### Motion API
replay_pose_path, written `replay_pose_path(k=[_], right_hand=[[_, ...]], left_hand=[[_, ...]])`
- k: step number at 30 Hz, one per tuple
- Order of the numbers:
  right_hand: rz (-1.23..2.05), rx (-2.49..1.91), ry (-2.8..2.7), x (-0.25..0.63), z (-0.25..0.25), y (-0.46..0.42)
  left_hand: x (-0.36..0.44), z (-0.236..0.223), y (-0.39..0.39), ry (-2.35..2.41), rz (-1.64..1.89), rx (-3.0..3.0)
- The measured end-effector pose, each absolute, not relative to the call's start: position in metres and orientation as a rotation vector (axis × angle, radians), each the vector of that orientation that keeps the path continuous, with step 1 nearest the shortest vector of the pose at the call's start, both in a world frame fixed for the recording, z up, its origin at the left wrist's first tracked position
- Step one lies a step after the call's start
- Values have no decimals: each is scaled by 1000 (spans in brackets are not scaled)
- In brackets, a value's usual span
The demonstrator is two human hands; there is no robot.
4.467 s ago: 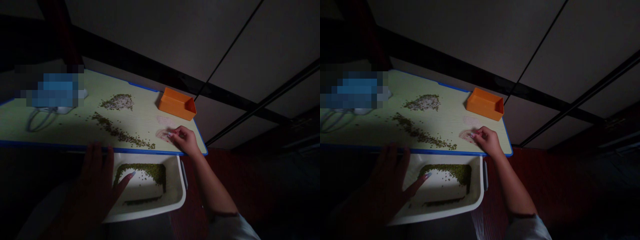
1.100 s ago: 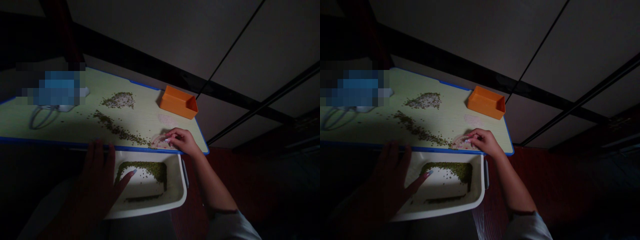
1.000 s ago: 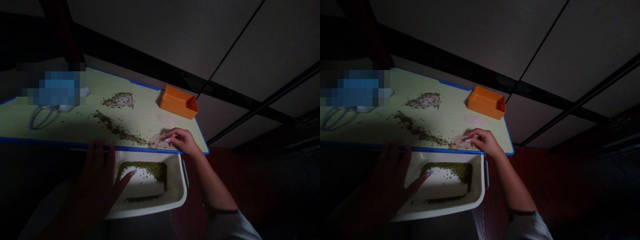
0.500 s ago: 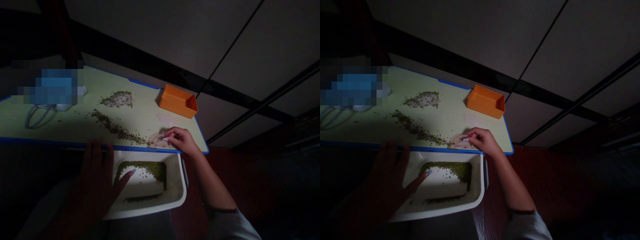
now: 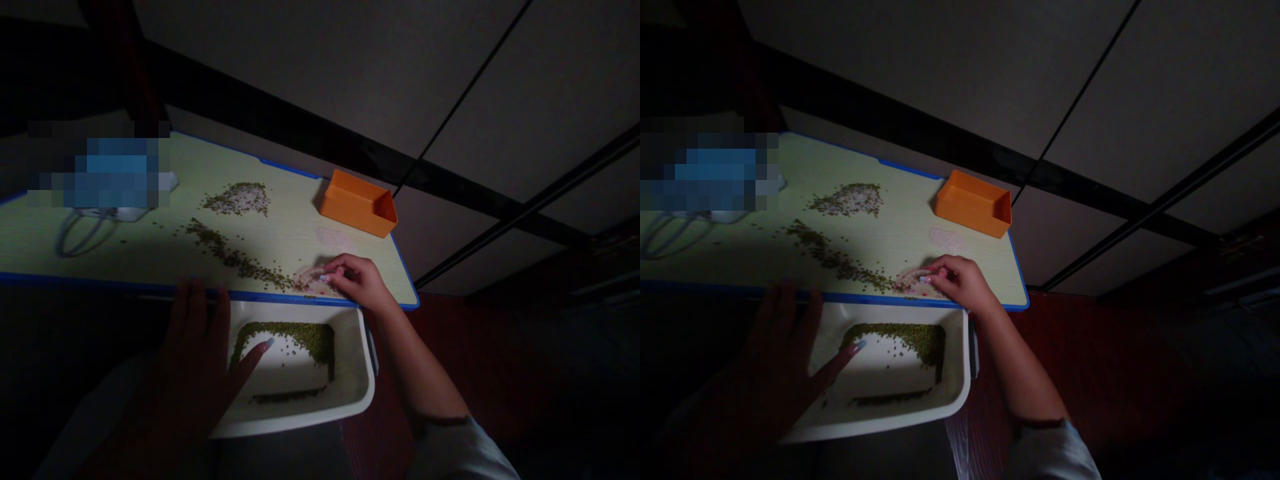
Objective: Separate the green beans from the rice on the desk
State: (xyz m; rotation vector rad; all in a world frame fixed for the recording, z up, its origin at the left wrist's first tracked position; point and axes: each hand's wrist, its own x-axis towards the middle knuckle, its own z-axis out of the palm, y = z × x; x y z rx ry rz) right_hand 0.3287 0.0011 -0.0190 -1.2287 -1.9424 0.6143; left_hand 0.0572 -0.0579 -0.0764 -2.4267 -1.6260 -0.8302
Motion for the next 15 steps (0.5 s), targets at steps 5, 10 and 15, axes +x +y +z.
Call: replay_pose_path(k=[5,10,15], right_hand=[[555,-1250,-1955,325,-19,2],[552,-1222,-1980,316,-18,4],[565,-1225,-1996,313,-17,5]], left_hand=[[59,-77,-58,-1604,-882,-2415],[58,-77,-58,-1635,-840,-2414],[59,-77,-58,-1607,-866,-2401]])
